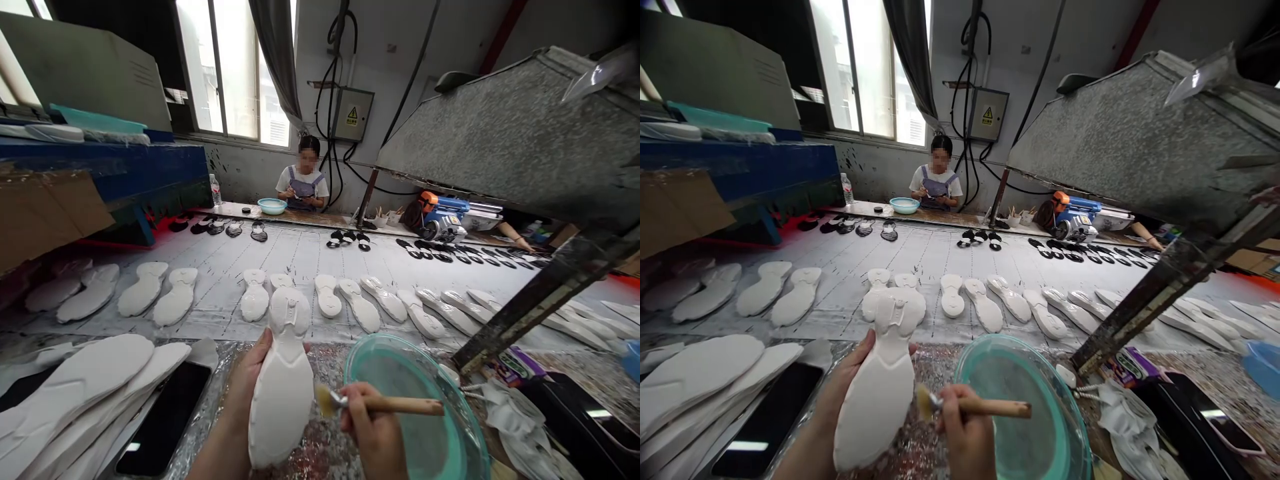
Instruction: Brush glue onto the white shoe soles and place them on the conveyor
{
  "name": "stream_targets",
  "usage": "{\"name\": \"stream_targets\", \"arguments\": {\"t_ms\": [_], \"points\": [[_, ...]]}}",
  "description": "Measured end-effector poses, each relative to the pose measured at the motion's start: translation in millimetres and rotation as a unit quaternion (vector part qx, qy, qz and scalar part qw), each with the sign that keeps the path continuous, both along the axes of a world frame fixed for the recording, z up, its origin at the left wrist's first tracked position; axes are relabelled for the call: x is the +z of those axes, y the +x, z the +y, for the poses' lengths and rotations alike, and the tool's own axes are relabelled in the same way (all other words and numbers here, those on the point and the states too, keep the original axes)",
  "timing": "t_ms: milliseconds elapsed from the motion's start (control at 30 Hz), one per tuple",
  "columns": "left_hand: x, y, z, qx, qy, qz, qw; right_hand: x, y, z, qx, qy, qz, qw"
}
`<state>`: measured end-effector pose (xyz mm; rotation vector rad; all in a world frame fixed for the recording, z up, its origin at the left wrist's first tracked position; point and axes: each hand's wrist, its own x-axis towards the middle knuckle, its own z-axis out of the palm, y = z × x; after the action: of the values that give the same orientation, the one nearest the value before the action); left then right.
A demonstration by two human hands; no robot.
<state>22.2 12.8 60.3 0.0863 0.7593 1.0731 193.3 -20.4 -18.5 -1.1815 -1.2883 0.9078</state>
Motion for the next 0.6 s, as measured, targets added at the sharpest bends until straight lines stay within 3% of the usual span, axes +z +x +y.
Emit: {"name": "stream_targets", "arguments": {"t_ms": [100, 167, 267, 333, 467, 533, 600], "points": [[2.1, 1, -6, 0.030, 0.053, 0.029, 0.998, 4.6, 1, -4, -0.012, -0.019, 0.068, 0.997], [-0.3, 0, -8, 0.043, 0.085, 0.034, 0.995, 8.6, -2, -8, 0.026, -0.043, 0.088, 0.995], [-8.3, -3, -7, 0.036, 0.106, 0.053, 0.992, 22.2, 1, -3, 0.057, -0.026, 0.058, 0.996], [-15.5, -5, -5, 0.040, 0.108, 0.072, 0.991, 34.1, 5, 3, 0.013, -0.005, 0.059, 0.998], [-24.7, -3, -6, 0.048, 0.119, 0.076, 0.989, 49.9, 4, 13, 0.035, -0.016, 0.087, 0.996], [-22.3, 0, -9, 0.052, 0.126, 0.073, 0.988, 51.2, 2, 17, 0.037, -0.003, 0.089, 0.995], [-15.9, 3, -11, 0.056, 0.119, 0.068, 0.989, 47.5, 2, 19, -0.004, 0.022, 0.095, 0.995]]}}
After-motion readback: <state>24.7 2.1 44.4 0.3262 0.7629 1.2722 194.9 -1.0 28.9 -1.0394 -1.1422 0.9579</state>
